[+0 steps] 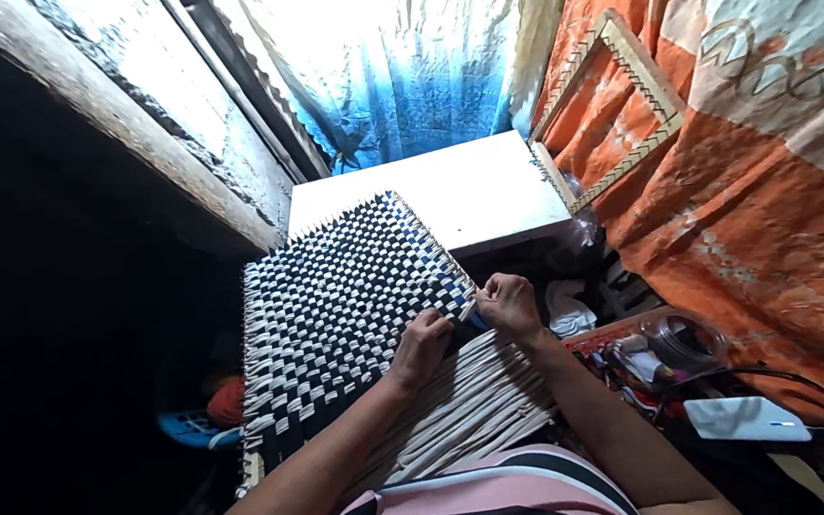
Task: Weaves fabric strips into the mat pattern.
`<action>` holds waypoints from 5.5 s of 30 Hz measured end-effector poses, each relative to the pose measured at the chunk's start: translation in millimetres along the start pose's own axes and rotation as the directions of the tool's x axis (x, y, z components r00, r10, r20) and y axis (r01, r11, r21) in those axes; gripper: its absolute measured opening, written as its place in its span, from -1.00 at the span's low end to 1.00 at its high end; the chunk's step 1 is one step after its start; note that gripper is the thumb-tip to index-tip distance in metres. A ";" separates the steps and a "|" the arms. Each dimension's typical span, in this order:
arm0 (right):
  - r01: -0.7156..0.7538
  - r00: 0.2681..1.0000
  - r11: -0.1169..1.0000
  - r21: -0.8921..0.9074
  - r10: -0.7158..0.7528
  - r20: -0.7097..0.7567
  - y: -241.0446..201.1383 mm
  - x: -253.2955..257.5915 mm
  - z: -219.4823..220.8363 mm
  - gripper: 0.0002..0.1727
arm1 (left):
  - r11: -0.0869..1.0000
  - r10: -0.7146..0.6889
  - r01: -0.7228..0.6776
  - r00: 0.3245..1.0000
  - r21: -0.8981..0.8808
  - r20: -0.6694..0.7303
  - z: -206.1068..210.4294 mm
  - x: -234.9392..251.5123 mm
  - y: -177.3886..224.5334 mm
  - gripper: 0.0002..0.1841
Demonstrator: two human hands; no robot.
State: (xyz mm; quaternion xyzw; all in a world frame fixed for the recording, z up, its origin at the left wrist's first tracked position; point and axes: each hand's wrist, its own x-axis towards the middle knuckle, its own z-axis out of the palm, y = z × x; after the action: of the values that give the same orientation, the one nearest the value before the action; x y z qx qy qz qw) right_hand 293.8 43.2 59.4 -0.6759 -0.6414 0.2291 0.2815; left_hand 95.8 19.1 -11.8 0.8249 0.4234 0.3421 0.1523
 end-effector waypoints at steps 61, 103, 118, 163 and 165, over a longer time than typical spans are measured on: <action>0.198 0.895 0.930 -0.310 -0.043 0.444 15.1 3.2 -1.5 -0.80 | 0.825 -0.447 0.464 0.885 -0.322 0.128 36.5 18.8 26.7 -0.76; -0.358 0.921 0.819 0.448 0.232 0.312 40.7 37.8 4.2 -0.93 | 0.999 -0.020 0.019 0.999 -0.039 -0.041 39.2 35.8 2.7 -0.73; -0.418 0.867 0.877 0.238 0.307 0.391 53.5 42.2 0.2 -0.84 | 0.976 0.024 -0.020 1.000 0.218 -0.013 32.5 22.0 2.9 -0.73; 0.792 0.525 0.591 -0.154 -0.531 0.665 -1.0 35.9 52.4 -0.77 | 0.899 -0.435 0.428 0.845 0.095 0.313 -23.2 -3.9 -17.4 -0.73; 0.763 0.536 0.640 -0.091 -0.546 0.644 -1.3 36.0 41.0 -0.74 | 0.912 -0.364 0.408 0.851 -0.041 0.379 -41.9 0.5 -27.0 -0.76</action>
State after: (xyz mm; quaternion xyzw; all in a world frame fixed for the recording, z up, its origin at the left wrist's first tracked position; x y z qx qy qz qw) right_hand 268.0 82.6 31.9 -0.3187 -0.9326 0.1689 0.0159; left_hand 50.9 33.9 4.0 0.7609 0.5236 0.1708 0.3430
